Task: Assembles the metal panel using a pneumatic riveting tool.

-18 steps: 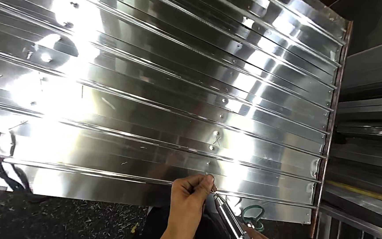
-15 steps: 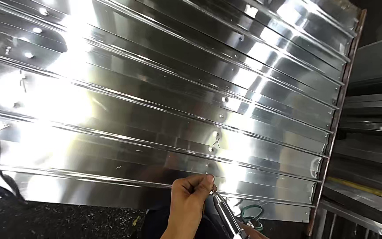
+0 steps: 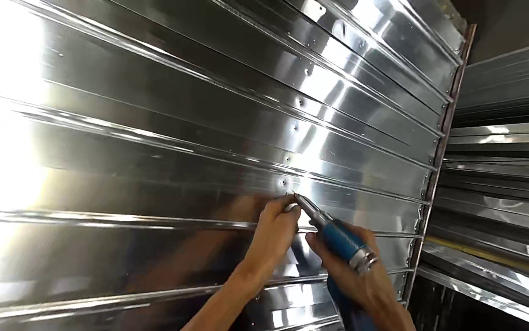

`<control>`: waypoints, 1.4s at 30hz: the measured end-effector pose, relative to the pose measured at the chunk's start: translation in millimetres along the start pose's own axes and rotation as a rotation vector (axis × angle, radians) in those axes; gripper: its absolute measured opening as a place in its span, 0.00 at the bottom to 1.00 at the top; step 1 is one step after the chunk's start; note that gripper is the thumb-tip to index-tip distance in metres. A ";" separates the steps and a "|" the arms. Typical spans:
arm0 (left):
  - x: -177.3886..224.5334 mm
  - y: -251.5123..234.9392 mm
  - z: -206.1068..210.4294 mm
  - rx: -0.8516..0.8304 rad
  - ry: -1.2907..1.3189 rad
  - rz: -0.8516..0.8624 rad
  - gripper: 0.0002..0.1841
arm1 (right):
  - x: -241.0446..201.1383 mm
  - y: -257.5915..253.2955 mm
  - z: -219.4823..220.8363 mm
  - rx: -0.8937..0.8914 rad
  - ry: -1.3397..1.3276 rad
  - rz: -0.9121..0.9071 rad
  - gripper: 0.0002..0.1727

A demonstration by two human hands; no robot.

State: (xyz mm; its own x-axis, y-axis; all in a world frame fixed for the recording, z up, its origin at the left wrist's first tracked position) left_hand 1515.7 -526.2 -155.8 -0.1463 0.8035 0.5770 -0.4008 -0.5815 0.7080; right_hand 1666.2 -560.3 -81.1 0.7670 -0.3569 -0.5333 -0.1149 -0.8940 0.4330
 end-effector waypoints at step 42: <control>-82.0 225.4 -58.1 -0.282 0.487 0.057 0.31 | -70.5 181.5 -12.3 -0.468 -0.319 -0.153 0.20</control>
State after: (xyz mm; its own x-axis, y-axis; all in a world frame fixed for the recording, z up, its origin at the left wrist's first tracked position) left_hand 1384.8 -715.7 -67.2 -0.5483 0.7771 0.3090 -0.5966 -0.6224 0.5066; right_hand 1599.0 -694.1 44.0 0.5169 -0.3619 -0.7758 0.3287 -0.7529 0.5702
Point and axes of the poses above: each hand's wrist, its own y-axis away from the middle knuckle, its own z-axis out of the palm, x = y × z, the point moved 3 cm from there along -y, towards the middle knuckle, and after that the axes turned 3 degrees about -x, right-handed, at the moved point
